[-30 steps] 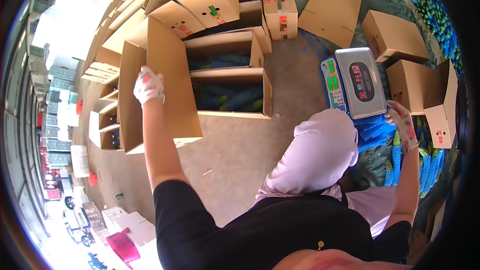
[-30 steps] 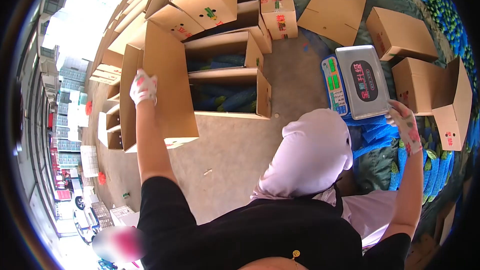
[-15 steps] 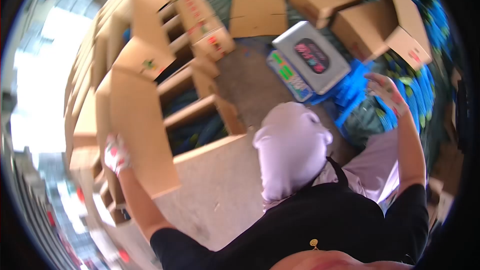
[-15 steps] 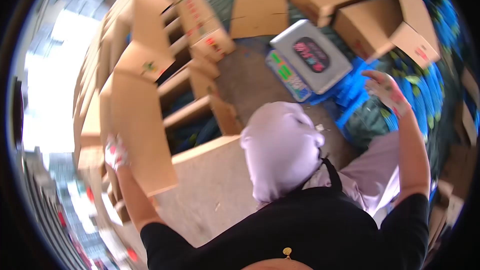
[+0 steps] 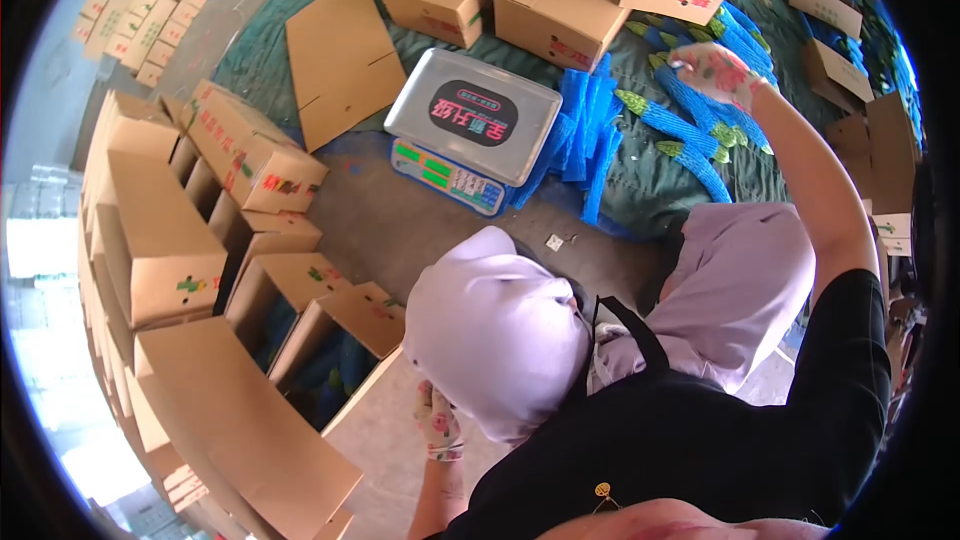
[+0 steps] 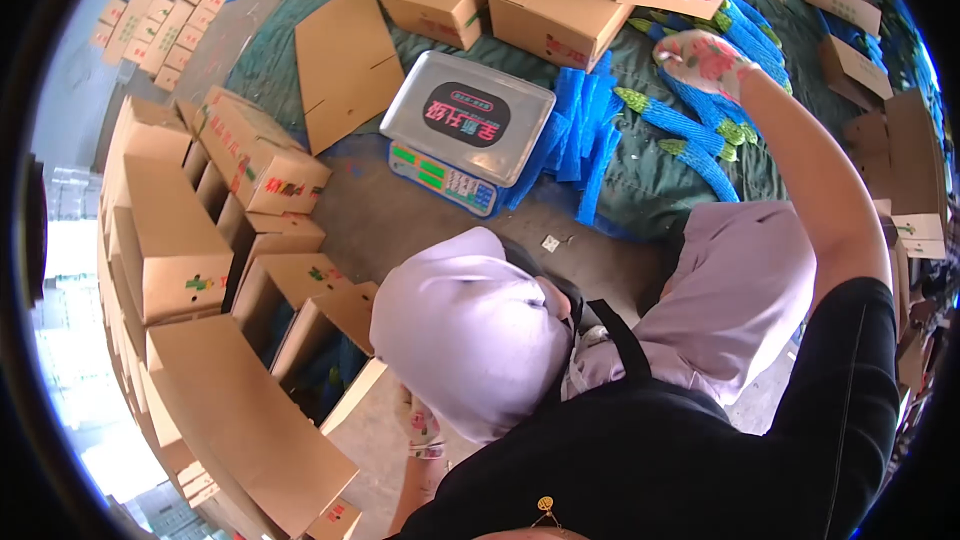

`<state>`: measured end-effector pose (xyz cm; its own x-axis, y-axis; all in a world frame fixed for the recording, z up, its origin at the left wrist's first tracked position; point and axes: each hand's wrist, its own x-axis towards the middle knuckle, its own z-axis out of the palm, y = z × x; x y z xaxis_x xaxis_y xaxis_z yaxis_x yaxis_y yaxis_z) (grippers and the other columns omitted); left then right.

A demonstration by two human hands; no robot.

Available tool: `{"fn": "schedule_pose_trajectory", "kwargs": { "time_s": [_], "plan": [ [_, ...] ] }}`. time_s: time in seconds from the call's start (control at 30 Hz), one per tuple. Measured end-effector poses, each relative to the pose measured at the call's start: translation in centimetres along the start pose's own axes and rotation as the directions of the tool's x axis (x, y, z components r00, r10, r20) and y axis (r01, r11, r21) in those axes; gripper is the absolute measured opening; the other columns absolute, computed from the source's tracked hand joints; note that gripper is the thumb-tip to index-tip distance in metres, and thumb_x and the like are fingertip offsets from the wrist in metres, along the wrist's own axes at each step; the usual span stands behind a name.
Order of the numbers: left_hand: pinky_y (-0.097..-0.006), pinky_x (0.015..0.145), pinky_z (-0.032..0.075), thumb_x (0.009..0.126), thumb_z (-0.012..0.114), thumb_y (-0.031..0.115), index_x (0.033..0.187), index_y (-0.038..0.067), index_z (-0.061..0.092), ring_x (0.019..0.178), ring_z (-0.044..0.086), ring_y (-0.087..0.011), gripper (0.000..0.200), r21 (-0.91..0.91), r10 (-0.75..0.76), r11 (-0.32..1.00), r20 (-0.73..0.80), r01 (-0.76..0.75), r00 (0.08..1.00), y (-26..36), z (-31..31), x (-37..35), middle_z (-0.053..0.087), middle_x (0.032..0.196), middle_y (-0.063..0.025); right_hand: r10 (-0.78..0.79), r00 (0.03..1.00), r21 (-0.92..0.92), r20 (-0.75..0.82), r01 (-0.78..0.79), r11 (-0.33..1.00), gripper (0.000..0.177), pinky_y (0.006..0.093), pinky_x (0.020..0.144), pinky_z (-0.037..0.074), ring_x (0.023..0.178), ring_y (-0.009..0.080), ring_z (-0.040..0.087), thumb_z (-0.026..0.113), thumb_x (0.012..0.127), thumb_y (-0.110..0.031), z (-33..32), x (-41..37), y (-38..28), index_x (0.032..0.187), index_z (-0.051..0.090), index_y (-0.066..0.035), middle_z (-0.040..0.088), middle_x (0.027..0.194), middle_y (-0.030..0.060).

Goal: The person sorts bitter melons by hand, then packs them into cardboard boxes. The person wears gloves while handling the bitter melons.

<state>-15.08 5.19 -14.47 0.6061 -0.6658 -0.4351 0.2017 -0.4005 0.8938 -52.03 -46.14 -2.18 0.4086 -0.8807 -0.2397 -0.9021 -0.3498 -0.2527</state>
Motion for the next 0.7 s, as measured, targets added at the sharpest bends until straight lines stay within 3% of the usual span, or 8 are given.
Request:
{"fn": "schedule_pose_trajectory", "kwargs": {
  "time_s": [0.1,0.17,0.27,0.33,0.4,0.47,0.57,0.7],
  "plan": [
    [-0.0282,0.073,0.050,0.095,0.052,0.024,0.106,0.003,0.060,0.082,0.062,-0.0134,0.025,-0.207,-0.309,0.933,-0.045,0.294,0.950,-4.4,1.1,-1.8,0.066,0.092,-0.0037,-0.034,0.999,-0.333,-0.022,0.025,0.943,0.025,0.0341,0.072,0.050,0.078,0.0264,0.061,0.053,0.082,-0.014,1.6,6.2,3.1,0.104,0.063,-0.010,0.064,0.083,0.0085],
    [-0.0281,0.073,0.050,0.095,0.052,0.024,0.106,0.003,0.060,0.083,0.062,-0.0135,0.026,-0.237,-0.417,0.891,-0.090,0.388,0.904,-6.0,1.7,-3.0,0.066,0.093,-0.0039,-0.352,0.863,-0.374,-0.362,0.211,0.903,0.024,0.0358,0.071,0.051,0.082,0.0288,0.062,0.056,0.077,-0.012,2.9,9.9,4.7,0.100,0.063,-0.012,0.063,0.087,0.0078],
    [-0.0281,0.073,0.050,0.095,0.052,0.024,0.107,0.003,0.060,0.083,0.062,-0.0136,0.026,-0.268,-0.527,0.838,-0.168,0.476,0.833,-7.2,3.3,-4.4,0.066,0.094,-0.0041,-0.413,0.870,-0.737,-0.270,0.089,0.670,0.023,0.0361,0.075,0.052,0.092,0.0277,0.062,0.059,0.073,-0.011,2.8,17.1,5.2,0.096,0.062,-0.013,0.063,0.099,0.0071],
    [-0.0281,0.073,0.050,0.095,0.052,0.024,0.107,0.003,0.060,0.084,0.062,-0.0137,0.026,-0.296,-0.583,0.804,-0.212,0.517,0.785,-7.5,4.9,-4.6,0.066,0.094,-0.0042,-0.329,0.934,-0.800,-0.139,0.090,0.593,0.040,0.0405,0.101,0.041,0.119,0.0308,0.050,0.055,0.072,-0.007,1.5,21.0,5.5,0.112,0.058,-0.010,0.055,0.122,0.0115],
    [-0.0280,0.073,0.050,0.095,0.052,0.024,0.107,0.003,0.060,0.084,0.062,-0.0138,0.026,-0.323,-0.626,0.773,-0.247,0.546,0.740,-7.7,6.5,-4.3,0.066,0.095,-0.0044,-0.424,0.890,-0.880,-0.169,0.057,0.471,0.037,0.0413,0.108,0.034,0.122,0.0318,0.047,0.050,0.075,-0.005,1.0,24.6,8.0,0.111,0.058,-0.009,0.055,0.124,0.0112],
    [-0.0280,0.073,0.050,0.095,0.052,0.024,0.107,0.003,0.060,0.084,0.062,-0.0138,0.026,-0.351,-0.664,0.742,-0.266,0.572,0.699,-7.6,7.7,-4.3,0.065,0.095,-0.0045,-0.442,0.882,-0.921,-0.161,0.028,0.389,0.033,0.0426,0.109,0.033,0.118,0.0328,0.051,0.048,0.077,-0.004,0.6,27.4,12.1,0.108,0.059,-0.009,0.058,0.118,0.0125],
    [-0.0280,0.074,0.050,0.095,0.052,0.024,0.108,0.003,0.060,0.085,0.062,-0.0140,0.026,-0.382,-0.692,0.716,-0.276,0.584,0.668,-7.1,9.2,-4.3,0.065,0.096,-0.0047,-0.122,0.992,-0.967,0.039,0.068,0.247,0.026,0.0369,0.100,0.040,0.108,0.0281,0.055,0.045,0.083,-0.009,-1.1,28.8,14.2,0.106,0.059,-0.008,0.061,0.106,0.0130],
    [-0.0279,0.074,0.050,0.095,0.052,0.024,0.108,0.003,0.060,0.086,0.062,-0.0141,0.026,-0.407,-0.682,0.715,-0.230,0.568,0.694,-7.4,11.5,-3.4,0.065,0.097,-0.0050,-0.174,0.984,-0.930,0.038,0.099,0.353,0.023,0.0332,0.093,0.046,0.097,0.0238,0.061,0.045,0.088,-0.014,-8.1,24.5,11.8,0.103,0.061,-0.004,0.062,0.097,0.0127]
  ]
}}
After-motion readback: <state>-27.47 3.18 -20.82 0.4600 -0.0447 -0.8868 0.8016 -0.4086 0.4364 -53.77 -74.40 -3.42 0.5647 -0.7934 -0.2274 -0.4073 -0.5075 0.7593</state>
